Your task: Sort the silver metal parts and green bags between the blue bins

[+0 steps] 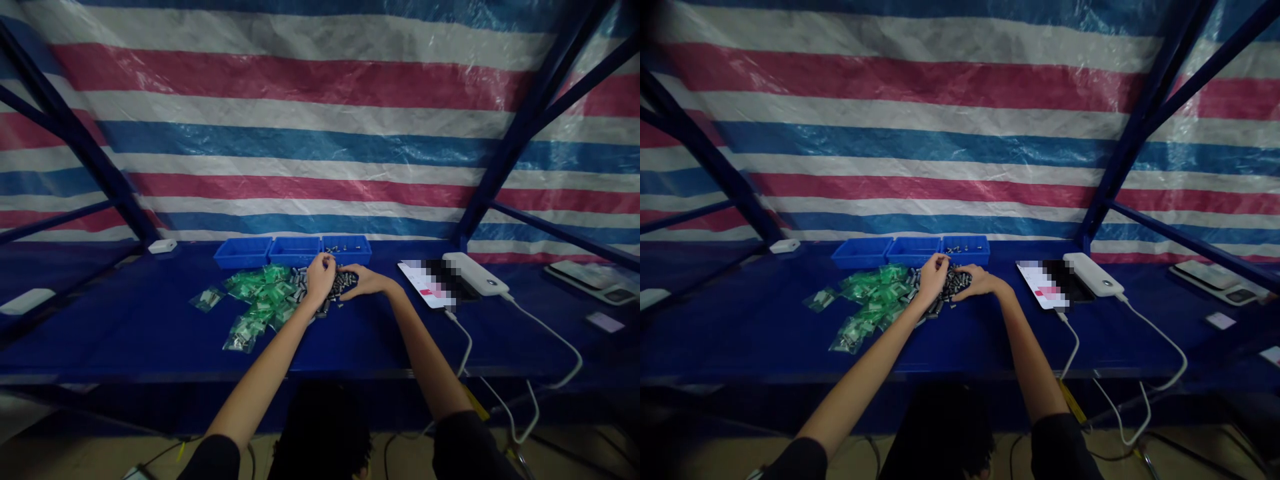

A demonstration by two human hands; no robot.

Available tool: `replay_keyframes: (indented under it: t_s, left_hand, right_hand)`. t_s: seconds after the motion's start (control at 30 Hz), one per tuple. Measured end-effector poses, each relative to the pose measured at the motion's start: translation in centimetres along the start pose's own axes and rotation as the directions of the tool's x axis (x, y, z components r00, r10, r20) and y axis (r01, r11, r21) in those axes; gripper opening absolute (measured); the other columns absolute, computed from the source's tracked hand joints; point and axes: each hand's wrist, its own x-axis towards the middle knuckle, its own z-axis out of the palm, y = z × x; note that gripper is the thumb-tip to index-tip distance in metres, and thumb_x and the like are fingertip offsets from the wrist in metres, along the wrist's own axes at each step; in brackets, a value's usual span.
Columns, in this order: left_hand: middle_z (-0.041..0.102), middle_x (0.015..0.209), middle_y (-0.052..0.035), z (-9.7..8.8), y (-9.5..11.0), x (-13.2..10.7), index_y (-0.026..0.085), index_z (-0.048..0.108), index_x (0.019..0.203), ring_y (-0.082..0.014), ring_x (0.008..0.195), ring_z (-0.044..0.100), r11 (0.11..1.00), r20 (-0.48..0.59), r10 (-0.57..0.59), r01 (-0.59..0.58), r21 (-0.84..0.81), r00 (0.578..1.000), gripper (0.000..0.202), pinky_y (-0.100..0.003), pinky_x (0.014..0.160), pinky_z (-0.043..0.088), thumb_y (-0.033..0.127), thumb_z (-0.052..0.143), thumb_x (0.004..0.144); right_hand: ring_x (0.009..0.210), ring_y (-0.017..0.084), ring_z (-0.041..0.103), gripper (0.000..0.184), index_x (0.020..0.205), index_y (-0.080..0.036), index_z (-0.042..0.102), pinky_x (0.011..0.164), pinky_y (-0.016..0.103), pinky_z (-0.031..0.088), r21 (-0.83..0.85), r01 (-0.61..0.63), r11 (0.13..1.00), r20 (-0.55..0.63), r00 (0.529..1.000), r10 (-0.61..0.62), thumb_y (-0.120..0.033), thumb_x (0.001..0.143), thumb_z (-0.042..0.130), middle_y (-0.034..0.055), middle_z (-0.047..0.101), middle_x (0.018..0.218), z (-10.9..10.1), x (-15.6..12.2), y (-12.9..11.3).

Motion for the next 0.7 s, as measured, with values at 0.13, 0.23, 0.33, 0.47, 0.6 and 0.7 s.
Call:
replay_keyframes:
  t_s: [0.13, 0.23, 0.33, 0.47, 0.6, 0.7]
  left_hand:
    - [0.063, 0.078, -0.0022, -0.1, 0.2, -0.1, 0.019, 0.060, 0.086, -0.0155, 0.077, 0.058, 1.000, 0.007, 0.010, -0.010, -0.008, 1.000, 0.019, -0.027, 0.073, 0.043, 0.026, 0.044, 0.082]
    - [0.063, 0.079, -0.0021, -0.1, 0.1, -0.1, 0.019, 0.060, 0.086, -0.0152, 0.076, 0.058, 1.000, 0.010, 0.017, -0.017, -0.014, 1.000, 0.019, -0.027, 0.073, 0.043, 0.025, 0.043, 0.082]
    - [0.063, 0.078, -0.0023, 0.0, -0.1, -0.1, 0.019, 0.060, 0.086, -0.0155, 0.076, 0.058, 1.000, 0.010, 0.015, -0.014, -0.011, 1.000, 0.018, -0.027, 0.073, 0.043, 0.025, 0.044, 0.081]
    - [0.063, 0.079, -0.0022, 0.2, -0.3, 0.0, 0.019, 0.060, 0.085, -0.0156, 0.076, 0.058, 1.000, 0.006, 0.017, -0.017, -0.005, 1.000, 0.018, -0.027, 0.072, 0.043, 0.027, 0.044, 0.081]
    - [0.063, 0.078, -0.0021, 0.4, -0.5, 0.1, 0.019, 0.060, 0.085, -0.0155, 0.077, 0.058, 1.000, -0.002, 0.019, -0.019, -0.008, 1.000, 0.018, -0.026, 0.071, 0.042, 0.026, 0.044, 0.081]
    - [0.063, 0.078, -0.0022, 0.5, -0.6, 0.2, 0.018, 0.061, 0.084, -0.0152, 0.076, 0.058, 1.000, -0.008, 0.024, -0.024, -0.011, 1.000, 0.017, -0.025, 0.071, 0.042, 0.026, 0.045, 0.081]
  right_hand:
    - [0.131, 0.036, 0.025, 0.106, 0.135, -0.029, 0.038, 0.106, 0.051, 0.024, -0.154, -0.017, 0.988, 0.153, 0.987, 0.040, -0.050, 0.041, 0.081, 0.0096, 0.028, 0.143, -0.1, -0.2, -0.6]
    - [0.131, 0.037, 0.022, 0.110, 0.137, -0.031, 0.034, 0.106, 0.053, 0.020, -0.203, -0.019, 0.979, 0.165, 0.985, 0.054, -0.050, 0.040, 0.081, 0.0097, 0.024, 0.144, 0.3, -0.1, -0.7]
    - [0.129, 0.037, 0.024, 0.108, 0.135, -0.032, 0.036, 0.105, 0.053, 0.020, -0.201, -0.034, 0.979, 0.118, 0.991, 0.058, -0.052, 0.040, 0.080, 0.0098, 0.026, 0.142, 0.9, 0.1, -0.6]
    - [0.123, 0.034, 0.033, 0.098, 0.129, -0.029, 0.044, 0.102, 0.053, 0.024, -0.186, -0.012, 0.982, 0.019, 1.000, 0.016, -0.055, 0.041, 0.078, 0.0100, 0.038, 0.132, 1.5, 0.2, -0.6]
    - [0.112, 0.031, 0.044, 0.080, 0.118, -0.026, 0.055, 0.095, 0.051, 0.032, -0.181, 0.024, 0.983, -0.076, 0.996, -0.038, -0.050, 0.046, 0.079, 0.0095, 0.049, 0.118, 1.7, 0.4, -0.5]
    - [0.104, 0.027, 0.050, 0.068, 0.111, -0.025, 0.060, 0.091, 0.046, 0.037, -0.178, 0.070, 0.982, -0.126, 0.988, -0.093, -0.045, 0.049, 0.079, 0.0081, 0.055, 0.109, 1.7, 0.6, -0.1]
